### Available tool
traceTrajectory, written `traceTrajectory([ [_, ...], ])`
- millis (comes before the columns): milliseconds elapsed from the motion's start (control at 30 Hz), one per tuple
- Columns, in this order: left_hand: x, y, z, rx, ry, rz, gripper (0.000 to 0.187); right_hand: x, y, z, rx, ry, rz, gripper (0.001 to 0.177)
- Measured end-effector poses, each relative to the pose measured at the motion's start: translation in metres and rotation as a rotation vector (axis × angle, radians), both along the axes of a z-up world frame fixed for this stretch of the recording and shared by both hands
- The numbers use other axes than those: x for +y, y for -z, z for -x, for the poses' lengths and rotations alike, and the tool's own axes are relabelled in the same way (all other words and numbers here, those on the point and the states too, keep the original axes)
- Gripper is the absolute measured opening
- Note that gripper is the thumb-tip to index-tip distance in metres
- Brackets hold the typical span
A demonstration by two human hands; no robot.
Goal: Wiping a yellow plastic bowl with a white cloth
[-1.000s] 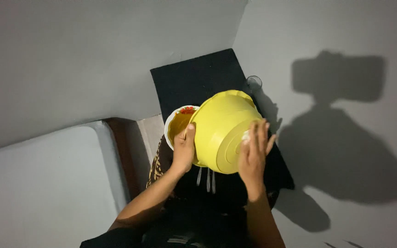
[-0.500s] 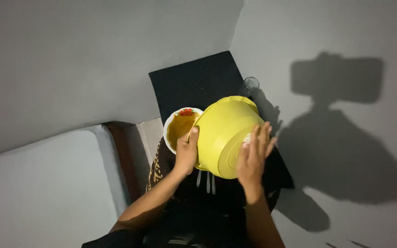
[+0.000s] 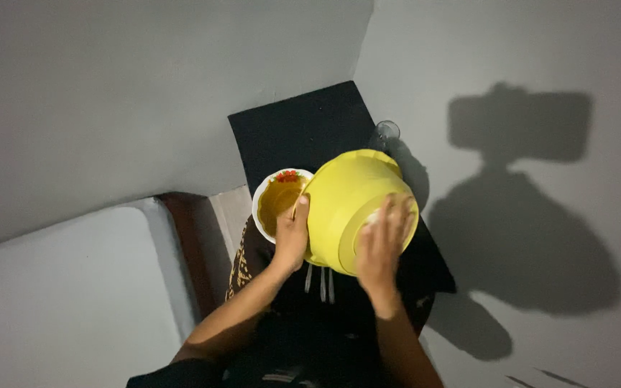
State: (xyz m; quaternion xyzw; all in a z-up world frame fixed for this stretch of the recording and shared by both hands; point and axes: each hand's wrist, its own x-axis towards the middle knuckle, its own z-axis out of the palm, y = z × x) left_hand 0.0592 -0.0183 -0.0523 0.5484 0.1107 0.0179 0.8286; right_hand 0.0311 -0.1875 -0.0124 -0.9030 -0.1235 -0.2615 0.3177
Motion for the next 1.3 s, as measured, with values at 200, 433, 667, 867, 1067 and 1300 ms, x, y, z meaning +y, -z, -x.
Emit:
traceTrajectory([
  [200,0.006,-0.002,-0.015,0.019,-0.062,0.03,0.051,0.01,0.014,0.019,-0.002,-0.144,0.17,0.056],
  [433,-0.003,0.009,-0.013,0.036,-0.039,0.052,0.048,0.005,0.01,0.002,0.061,0.108,-0.058,0.066],
  [667,0.005,0.004,-0.017,0.021,-0.033,0.03,0.052,-0.003,0.028,0.002,-0.017,-0.016,-0.059,0.058],
  [867,0.009,-0.003,-0.015,-0.009,-0.033,0.049,0.055,0.0,0.028,0.008,-0.002,0.164,-0.123,0.055],
  [1067,0.02,-0.005,-0.019,0.039,-0.138,0.028,0.054,0.007,0.035,0.016,-0.172,0.005,0.017,0.043],
  [1300,0.026,0.019,-0.012,0.05,0.013,-0.125,0.053,-0.013,0.041,-0.01,-0.143,0.206,-0.18,0.039],
])
